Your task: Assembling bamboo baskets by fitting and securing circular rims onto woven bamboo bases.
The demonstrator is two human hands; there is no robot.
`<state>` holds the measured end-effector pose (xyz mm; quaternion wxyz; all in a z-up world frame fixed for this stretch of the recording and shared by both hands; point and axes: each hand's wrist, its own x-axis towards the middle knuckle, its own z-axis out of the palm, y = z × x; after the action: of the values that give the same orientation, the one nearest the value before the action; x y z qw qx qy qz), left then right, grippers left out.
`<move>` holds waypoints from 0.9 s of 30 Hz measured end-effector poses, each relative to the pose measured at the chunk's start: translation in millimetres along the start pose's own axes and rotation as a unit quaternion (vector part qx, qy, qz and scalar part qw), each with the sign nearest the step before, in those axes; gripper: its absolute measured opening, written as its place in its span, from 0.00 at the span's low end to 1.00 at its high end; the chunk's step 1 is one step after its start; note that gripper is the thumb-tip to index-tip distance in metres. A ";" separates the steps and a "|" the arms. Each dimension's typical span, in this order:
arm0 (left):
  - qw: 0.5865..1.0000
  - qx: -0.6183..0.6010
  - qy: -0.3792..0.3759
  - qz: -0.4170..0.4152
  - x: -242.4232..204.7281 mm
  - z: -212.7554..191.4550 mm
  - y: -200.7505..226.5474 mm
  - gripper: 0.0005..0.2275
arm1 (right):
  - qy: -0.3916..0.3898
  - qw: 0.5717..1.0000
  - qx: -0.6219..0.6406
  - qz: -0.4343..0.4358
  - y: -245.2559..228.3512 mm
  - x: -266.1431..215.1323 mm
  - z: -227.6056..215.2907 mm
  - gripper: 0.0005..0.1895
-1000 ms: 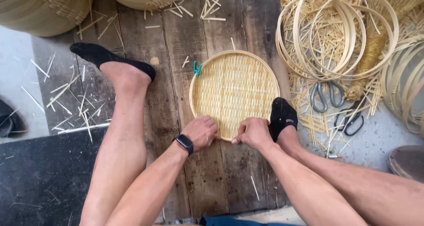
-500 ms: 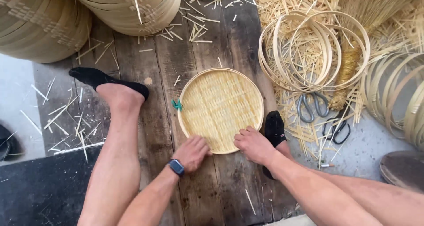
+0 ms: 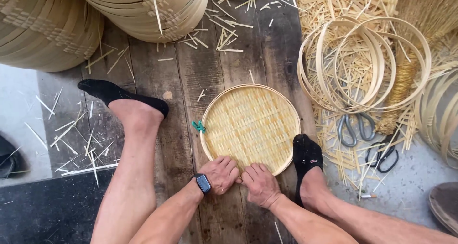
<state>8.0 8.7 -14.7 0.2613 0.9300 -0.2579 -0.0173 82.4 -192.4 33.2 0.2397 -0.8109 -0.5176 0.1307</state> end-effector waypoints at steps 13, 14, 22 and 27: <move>0.998 -0.053 0.010 -0.046 -5.3 -15.6 25.9 0.06 | -0.046 0.989 0.141 0.000 -2.0 -13.6 -30.2 0.14; 0.997 -0.040 0.030 -0.065 -4.5 -16.1 28.2 0.06 | -0.025 0.989 0.137 0.039 -1.6 -12.8 -26.6 0.16; 0.990 -0.014 0.036 -0.136 -1.9 -5.5 34.9 0.04 | 0.012 0.990 0.113 0.078 -1.3 -13.9 -21.0 0.15; 0.988 -0.012 0.037 -0.149 -2.3 -8.3 40.4 0.03 | 0.031 0.988 0.101 0.115 -4.4 -14.2 -15.7 0.07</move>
<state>-11.6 -15.8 12.2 0.2766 0.9548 -0.1062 -0.0246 80.1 -207.6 48.4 0.3197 -0.8401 -0.3978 0.1839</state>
